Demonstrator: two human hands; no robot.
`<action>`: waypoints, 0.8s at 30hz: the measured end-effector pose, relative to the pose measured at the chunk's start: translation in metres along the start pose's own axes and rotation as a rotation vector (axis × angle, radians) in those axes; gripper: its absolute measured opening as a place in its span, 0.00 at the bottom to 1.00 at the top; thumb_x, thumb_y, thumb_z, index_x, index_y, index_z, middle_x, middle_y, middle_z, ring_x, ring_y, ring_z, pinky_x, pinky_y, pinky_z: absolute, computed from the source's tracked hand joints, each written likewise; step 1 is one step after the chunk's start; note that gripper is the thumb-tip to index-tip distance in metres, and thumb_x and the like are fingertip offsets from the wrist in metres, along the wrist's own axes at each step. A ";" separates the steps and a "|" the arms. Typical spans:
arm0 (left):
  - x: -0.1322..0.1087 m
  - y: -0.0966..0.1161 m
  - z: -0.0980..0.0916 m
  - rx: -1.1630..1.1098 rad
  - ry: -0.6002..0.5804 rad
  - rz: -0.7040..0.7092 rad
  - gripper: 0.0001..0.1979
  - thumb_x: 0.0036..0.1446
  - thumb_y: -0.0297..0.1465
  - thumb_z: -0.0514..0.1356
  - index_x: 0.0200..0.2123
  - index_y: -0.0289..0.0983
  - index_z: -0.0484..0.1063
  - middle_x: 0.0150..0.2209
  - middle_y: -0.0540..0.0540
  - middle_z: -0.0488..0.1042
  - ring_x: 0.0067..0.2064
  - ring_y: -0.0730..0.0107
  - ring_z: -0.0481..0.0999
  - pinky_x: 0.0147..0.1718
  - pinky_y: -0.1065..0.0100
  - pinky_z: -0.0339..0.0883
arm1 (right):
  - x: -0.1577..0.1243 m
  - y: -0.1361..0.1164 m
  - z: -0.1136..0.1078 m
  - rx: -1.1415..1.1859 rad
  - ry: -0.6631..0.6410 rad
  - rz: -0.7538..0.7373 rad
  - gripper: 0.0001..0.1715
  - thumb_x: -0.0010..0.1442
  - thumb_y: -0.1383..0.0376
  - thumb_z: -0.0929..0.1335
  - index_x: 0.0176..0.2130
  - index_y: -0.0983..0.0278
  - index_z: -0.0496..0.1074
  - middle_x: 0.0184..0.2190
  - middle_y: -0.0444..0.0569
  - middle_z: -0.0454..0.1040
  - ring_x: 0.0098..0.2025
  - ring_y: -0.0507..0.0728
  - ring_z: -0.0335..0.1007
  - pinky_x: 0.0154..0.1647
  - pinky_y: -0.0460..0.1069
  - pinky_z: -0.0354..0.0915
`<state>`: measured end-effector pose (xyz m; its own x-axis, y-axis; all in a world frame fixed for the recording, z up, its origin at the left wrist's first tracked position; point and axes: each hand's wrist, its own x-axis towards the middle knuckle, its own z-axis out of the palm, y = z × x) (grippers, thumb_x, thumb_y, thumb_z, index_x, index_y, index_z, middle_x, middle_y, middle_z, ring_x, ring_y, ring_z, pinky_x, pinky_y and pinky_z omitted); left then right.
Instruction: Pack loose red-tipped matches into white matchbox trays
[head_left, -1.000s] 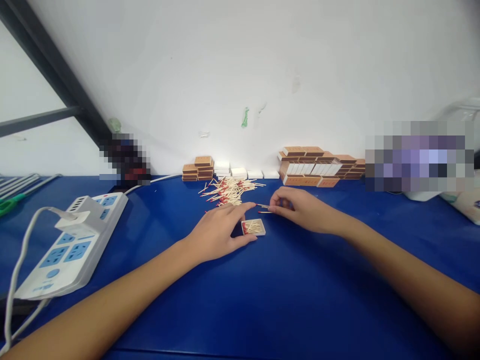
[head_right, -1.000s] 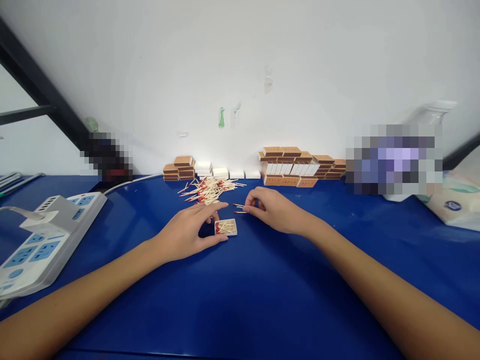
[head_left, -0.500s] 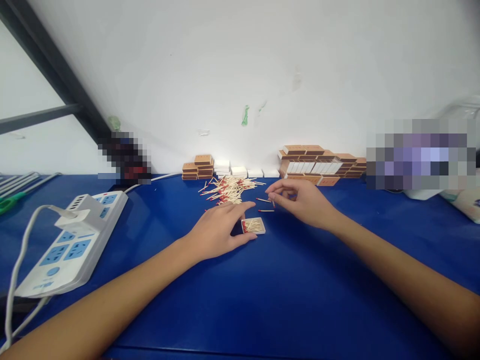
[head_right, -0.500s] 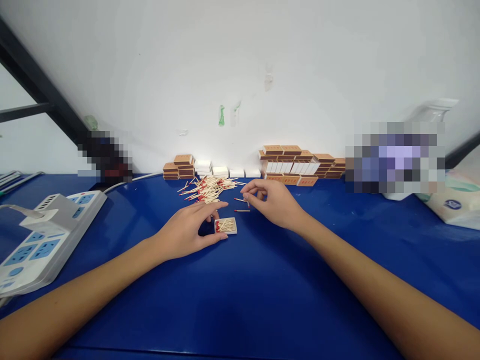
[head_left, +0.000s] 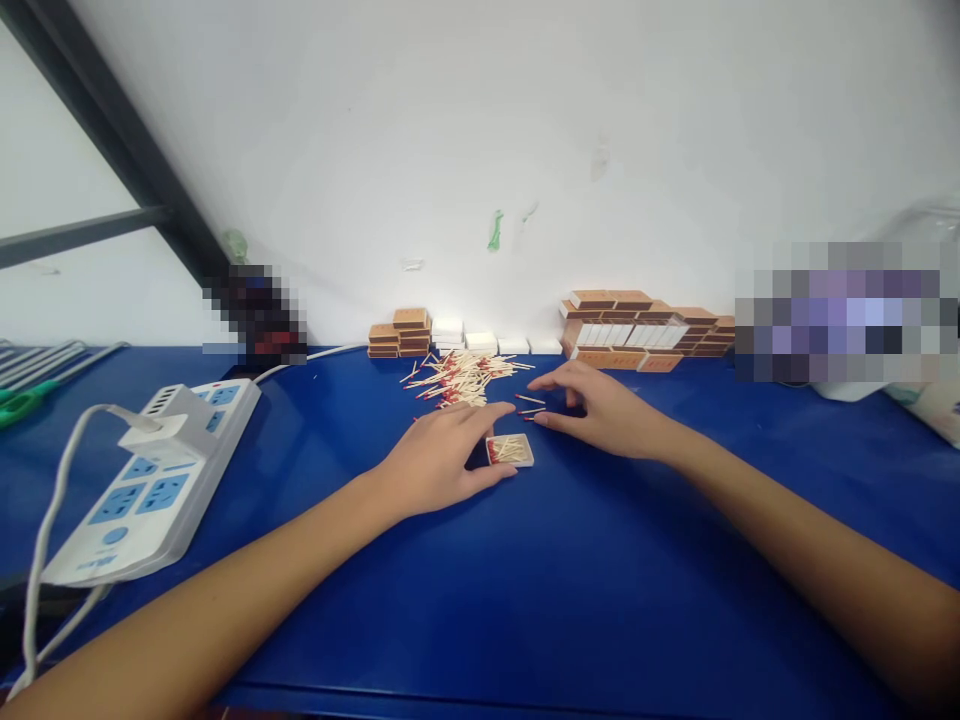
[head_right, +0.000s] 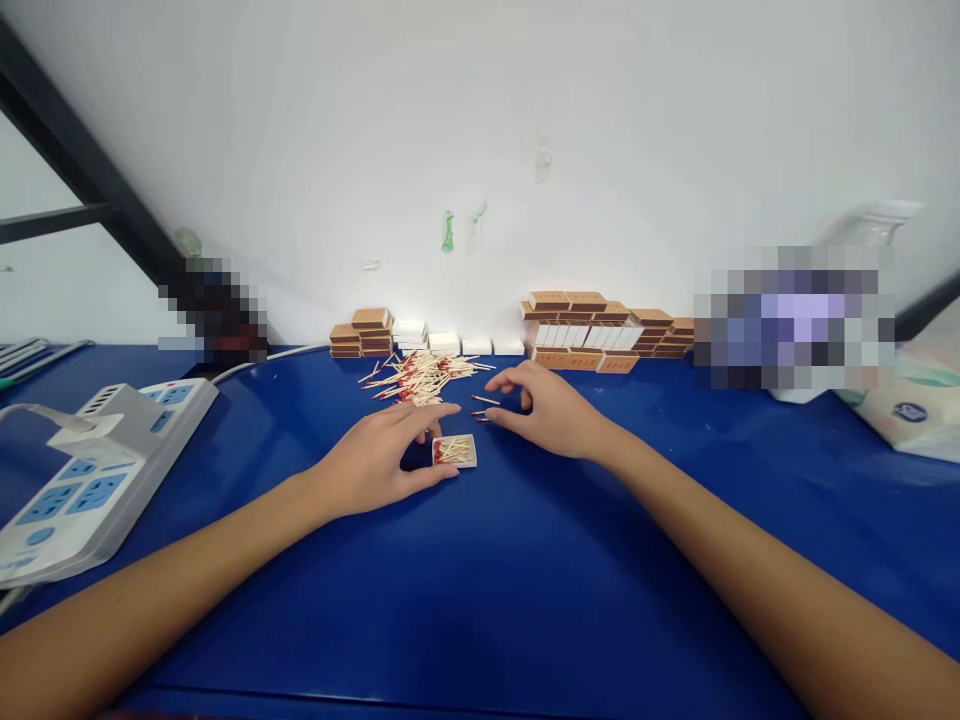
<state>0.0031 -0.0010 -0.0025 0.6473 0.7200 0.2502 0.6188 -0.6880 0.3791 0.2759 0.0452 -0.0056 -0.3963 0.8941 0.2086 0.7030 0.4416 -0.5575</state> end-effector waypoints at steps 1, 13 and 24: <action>0.000 0.000 0.000 -0.002 -0.001 -0.001 0.31 0.64 0.44 0.65 0.67 0.43 0.62 0.50 0.43 0.79 0.50 0.55 0.79 0.47 0.56 0.74 | 0.000 0.002 0.001 -0.019 -0.003 -0.040 0.23 0.62 0.50 0.72 0.52 0.59 0.78 0.41 0.51 0.75 0.34 0.56 0.65 0.36 0.53 0.64; 0.001 0.001 -0.002 0.001 -0.015 -0.026 0.32 0.64 0.44 0.65 0.67 0.43 0.61 0.46 0.45 0.79 0.47 0.57 0.79 0.45 0.58 0.73 | -0.003 0.003 0.017 -0.229 -0.072 -0.093 0.11 0.72 0.61 0.63 0.40 0.63 0.71 0.42 0.52 0.70 0.38 0.58 0.69 0.41 0.53 0.65; 0.000 0.001 0.000 0.006 -0.011 -0.037 0.35 0.64 0.44 0.65 0.69 0.43 0.58 0.49 0.43 0.79 0.49 0.55 0.79 0.46 0.55 0.74 | -0.012 -0.024 0.010 -0.133 -0.096 -0.170 0.11 0.74 0.61 0.60 0.41 0.61 0.67 0.41 0.51 0.70 0.38 0.57 0.70 0.40 0.52 0.67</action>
<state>0.0036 -0.0014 -0.0019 0.6289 0.7439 0.2263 0.6451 -0.6616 0.3822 0.2582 0.0228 -0.0027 -0.5655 0.7977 0.2096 0.6906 0.5969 -0.4083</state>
